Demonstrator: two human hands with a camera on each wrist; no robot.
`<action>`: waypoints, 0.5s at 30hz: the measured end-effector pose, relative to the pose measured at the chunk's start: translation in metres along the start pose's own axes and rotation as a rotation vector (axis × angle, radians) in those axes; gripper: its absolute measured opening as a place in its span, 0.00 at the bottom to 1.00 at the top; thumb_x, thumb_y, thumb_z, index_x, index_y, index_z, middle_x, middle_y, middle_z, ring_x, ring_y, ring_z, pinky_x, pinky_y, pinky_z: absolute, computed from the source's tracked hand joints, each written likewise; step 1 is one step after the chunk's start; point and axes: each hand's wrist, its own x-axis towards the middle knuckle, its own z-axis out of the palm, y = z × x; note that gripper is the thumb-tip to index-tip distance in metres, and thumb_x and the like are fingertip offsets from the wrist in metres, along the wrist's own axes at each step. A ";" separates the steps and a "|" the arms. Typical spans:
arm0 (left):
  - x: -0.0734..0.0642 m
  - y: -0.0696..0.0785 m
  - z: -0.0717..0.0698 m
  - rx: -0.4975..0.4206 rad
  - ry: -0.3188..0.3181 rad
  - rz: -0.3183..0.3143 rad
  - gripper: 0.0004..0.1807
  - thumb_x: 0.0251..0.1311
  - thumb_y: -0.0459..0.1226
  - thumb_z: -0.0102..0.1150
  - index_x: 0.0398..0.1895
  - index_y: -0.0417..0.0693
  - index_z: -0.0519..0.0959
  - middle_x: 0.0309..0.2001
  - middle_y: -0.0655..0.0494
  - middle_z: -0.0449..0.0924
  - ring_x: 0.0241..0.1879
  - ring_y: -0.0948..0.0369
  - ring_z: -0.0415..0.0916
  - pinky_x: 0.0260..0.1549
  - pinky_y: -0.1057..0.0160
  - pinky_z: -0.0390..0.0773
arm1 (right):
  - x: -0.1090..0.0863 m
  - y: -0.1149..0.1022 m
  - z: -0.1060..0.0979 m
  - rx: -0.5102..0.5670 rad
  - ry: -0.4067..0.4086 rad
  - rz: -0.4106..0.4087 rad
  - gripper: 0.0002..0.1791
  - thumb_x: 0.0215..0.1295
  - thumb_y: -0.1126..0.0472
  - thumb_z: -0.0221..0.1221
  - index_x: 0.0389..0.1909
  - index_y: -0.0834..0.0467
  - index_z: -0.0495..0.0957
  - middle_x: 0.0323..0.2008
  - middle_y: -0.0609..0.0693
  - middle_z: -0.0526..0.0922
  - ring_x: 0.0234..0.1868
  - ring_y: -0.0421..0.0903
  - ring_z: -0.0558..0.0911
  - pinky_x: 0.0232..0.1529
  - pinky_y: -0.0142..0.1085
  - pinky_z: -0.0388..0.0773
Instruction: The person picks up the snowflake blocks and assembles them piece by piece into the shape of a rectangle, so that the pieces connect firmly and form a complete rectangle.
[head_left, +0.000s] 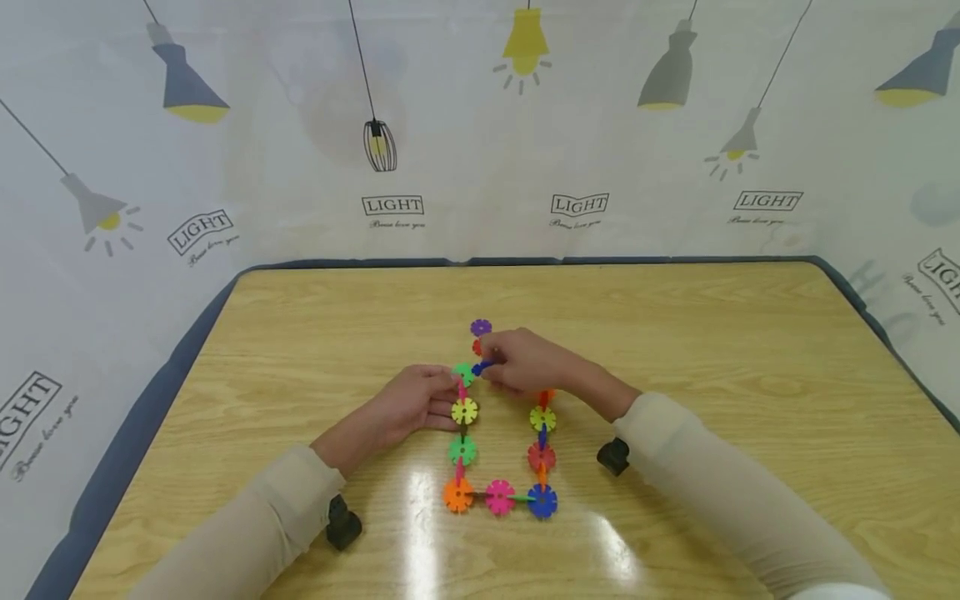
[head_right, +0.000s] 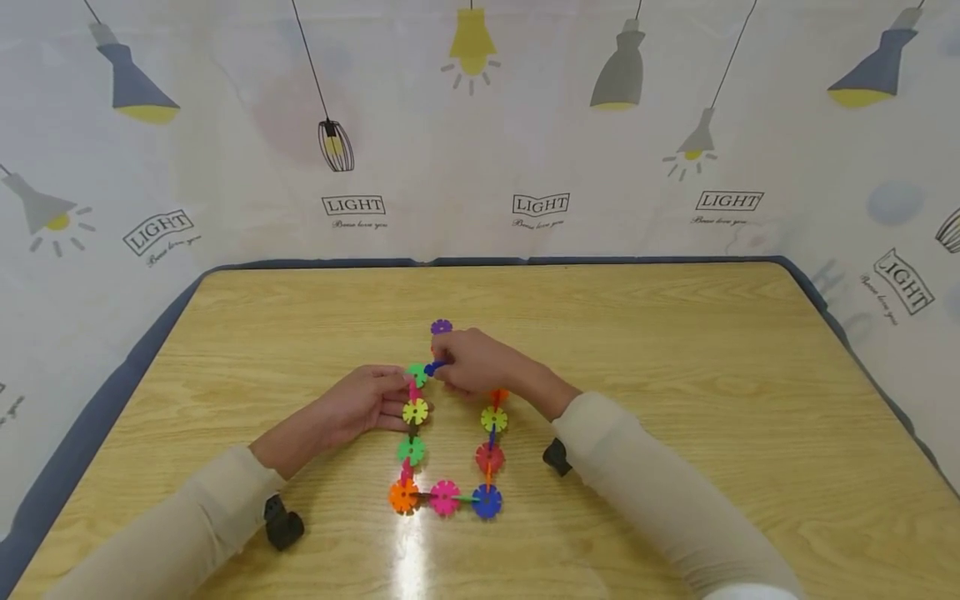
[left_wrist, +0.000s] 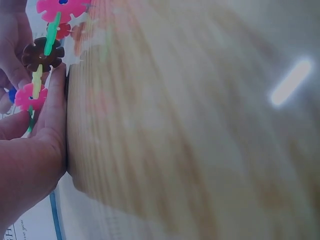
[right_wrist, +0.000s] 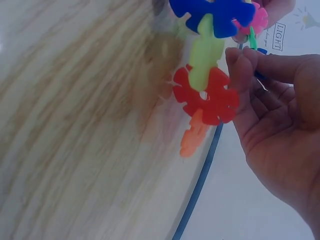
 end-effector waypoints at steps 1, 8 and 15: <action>0.000 0.000 0.000 0.004 0.003 0.002 0.14 0.75 0.36 0.41 0.48 0.33 0.72 0.34 0.49 0.83 0.35 0.57 0.85 0.41 0.52 0.84 | 0.001 -0.001 0.001 -0.009 0.000 -0.003 0.08 0.72 0.59 0.55 0.31 0.56 0.70 0.20 0.46 0.75 0.17 0.41 0.72 0.23 0.31 0.70; 0.000 0.000 0.003 0.032 0.032 -0.003 0.17 0.74 0.34 0.39 0.53 0.29 0.72 0.37 0.46 0.85 0.37 0.56 0.85 0.42 0.54 0.84 | 0.001 -0.008 0.006 -0.141 0.030 -0.014 0.07 0.72 0.60 0.54 0.31 0.54 0.71 0.22 0.46 0.72 0.21 0.41 0.71 0.25 0.31 0.66; -0.003 0.000 0.004 0.051 0.050 -0.009 0.17 0.74 0.34 0.38 0.51 0.29 0.74 0.36 0.47 0.85 0.36 0.56 0.85 0.41 0.55 0.84 | 0.002 -0.013 0.011 -0.221 0.052 -0.036 0.08 0.71 0.60 0.55 0.31 0.54 0.71 0.22 0.46 0.71 0.22 0.41 0.69 0.26 0.31 0.64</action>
